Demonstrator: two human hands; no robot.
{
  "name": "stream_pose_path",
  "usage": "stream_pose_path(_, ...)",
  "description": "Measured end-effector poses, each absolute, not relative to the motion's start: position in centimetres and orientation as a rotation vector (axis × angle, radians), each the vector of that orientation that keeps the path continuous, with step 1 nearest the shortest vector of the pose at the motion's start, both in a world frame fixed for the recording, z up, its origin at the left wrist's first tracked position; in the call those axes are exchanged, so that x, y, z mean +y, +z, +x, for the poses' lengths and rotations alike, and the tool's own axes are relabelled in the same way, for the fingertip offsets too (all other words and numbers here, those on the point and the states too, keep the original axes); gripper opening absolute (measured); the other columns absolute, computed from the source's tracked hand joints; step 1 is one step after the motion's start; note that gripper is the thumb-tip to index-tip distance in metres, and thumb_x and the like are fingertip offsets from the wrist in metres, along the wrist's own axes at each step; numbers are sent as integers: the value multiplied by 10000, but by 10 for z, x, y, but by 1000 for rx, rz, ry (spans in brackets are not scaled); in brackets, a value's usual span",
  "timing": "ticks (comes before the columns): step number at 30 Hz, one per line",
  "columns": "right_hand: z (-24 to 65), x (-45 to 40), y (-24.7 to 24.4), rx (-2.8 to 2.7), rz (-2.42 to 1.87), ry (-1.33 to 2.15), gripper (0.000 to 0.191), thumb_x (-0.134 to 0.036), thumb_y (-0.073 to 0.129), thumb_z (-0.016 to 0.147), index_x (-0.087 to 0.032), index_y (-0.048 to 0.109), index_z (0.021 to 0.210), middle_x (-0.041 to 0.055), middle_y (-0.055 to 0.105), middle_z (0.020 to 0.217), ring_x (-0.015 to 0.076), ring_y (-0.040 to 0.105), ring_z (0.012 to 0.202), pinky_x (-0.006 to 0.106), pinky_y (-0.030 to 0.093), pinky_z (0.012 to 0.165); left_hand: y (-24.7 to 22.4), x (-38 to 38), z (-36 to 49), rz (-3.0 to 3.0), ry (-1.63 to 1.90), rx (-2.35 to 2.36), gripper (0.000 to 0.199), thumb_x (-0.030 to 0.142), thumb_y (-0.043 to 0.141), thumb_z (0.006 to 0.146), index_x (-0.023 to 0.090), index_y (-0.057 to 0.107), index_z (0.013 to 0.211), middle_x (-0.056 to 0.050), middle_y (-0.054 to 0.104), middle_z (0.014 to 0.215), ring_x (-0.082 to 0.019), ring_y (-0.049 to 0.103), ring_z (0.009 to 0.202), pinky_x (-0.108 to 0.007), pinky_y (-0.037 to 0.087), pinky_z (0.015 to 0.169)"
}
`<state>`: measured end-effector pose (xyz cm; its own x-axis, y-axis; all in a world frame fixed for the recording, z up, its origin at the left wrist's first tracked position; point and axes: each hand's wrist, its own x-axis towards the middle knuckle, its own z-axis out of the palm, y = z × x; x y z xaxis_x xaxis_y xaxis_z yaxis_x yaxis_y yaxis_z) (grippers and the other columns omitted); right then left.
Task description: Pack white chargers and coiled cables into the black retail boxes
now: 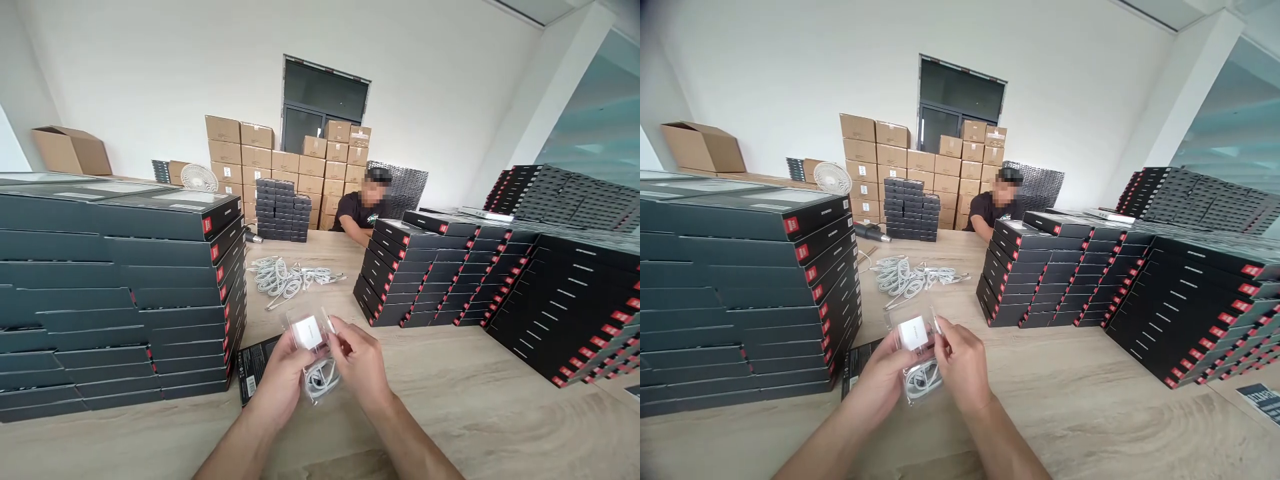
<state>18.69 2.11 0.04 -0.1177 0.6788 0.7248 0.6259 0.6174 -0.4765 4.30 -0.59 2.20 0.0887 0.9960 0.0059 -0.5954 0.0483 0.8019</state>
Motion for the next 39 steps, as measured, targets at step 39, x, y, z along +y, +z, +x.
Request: stream_pose_path(39, 186, 20, -6, -2002, -983, 395, 730, -47, 481, 817, -359, 452, 1476, 64, 508, 1386, 224, 571, 1212, 368, 487, 1034, 17, -4, 21, 630, 1318, 520, 470, 83, 742, 608, 165, 685, 1067, -98, 759, 991, -229, 683, 880, -327, 504, 794)
